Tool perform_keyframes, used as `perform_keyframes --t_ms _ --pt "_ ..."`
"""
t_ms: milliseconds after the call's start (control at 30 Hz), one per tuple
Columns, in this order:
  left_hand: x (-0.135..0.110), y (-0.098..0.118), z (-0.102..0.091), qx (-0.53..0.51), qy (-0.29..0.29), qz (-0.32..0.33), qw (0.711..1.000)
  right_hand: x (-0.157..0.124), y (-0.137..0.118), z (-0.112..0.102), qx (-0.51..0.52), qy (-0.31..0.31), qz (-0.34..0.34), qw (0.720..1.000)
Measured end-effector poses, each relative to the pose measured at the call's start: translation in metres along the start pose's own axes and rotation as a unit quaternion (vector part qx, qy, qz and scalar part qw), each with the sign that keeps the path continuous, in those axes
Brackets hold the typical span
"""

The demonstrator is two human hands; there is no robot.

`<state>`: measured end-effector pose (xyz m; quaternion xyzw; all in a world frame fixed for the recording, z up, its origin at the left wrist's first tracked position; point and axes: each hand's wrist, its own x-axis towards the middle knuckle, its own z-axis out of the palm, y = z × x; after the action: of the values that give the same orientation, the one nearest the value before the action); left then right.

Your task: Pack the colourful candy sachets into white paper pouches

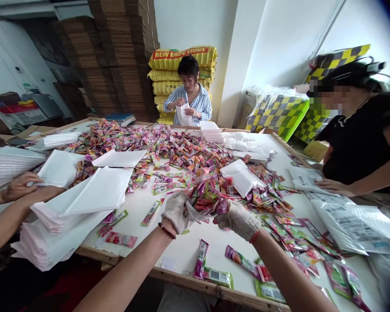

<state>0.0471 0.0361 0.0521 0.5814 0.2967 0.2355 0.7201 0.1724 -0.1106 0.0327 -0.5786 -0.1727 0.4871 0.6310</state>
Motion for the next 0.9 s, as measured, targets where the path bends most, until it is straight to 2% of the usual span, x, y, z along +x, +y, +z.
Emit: perform_keyframes --t_ms 33,100,133,233,333,500,567,700,800,900 --pt "-0.001 -0.001 0.003 -0.029 -0.007 -0.011 0.999 0.000 -0.001 0.004 -0.018 -0.007 -0.008 1.000" --pt "-0.002 0.000 0.006 -0.084 -0.012 -0.027 0.996 0.000 -0.009 0.010 -0.066 0.020 -0.028 0.997" --pt "-0.001 0.003 0.006 -0.074 -0.010 -0.019 0.997 0.000 -0.016 0.011 -0.090 0.039 -0.035 0.995" --pt "0.007 0.019 -0.004 0.036 0.010 0.015 0.999 -0.002 -0.044 0.008 -0.144 0.078 -0.065 0.984" --pt "0.020 0.043 -0.014 0.141 0.014 0.046 0.989 -0.004 -0.073 0.003 -0.186 0.108 -0.102 0.971" --pt "0.033 0.079 -0.012 0.259 -0.011 0.121 0.958 -0.006 -0.106 0.002 -0.213 0.082 -0.163 0.960" --pt "0.035 0.088 -0.008 0.278 -0.021 0.134 0.951 -0.007 -0.112 0.004 -0.193 0.078 -0.162 0.965" --pt "0.034 0.097 -0.003 0.262 -0.015 0.090 0.961 -0.009 -0.115 0.007 -0.146 0.066 -0.145 0.976" --pt "0.036 0.098 -0.004 0.235 -0.052 0.117 0.964 -0.011 -0.114 0.006 -0.130 0.048 -0.148 0.979" --pt "0.039 0.101 -0.006 0.304 -0.036 0.134 0.943 -0.019 -0.111 0.005 -0.203 0.077 -0.152 0.964"
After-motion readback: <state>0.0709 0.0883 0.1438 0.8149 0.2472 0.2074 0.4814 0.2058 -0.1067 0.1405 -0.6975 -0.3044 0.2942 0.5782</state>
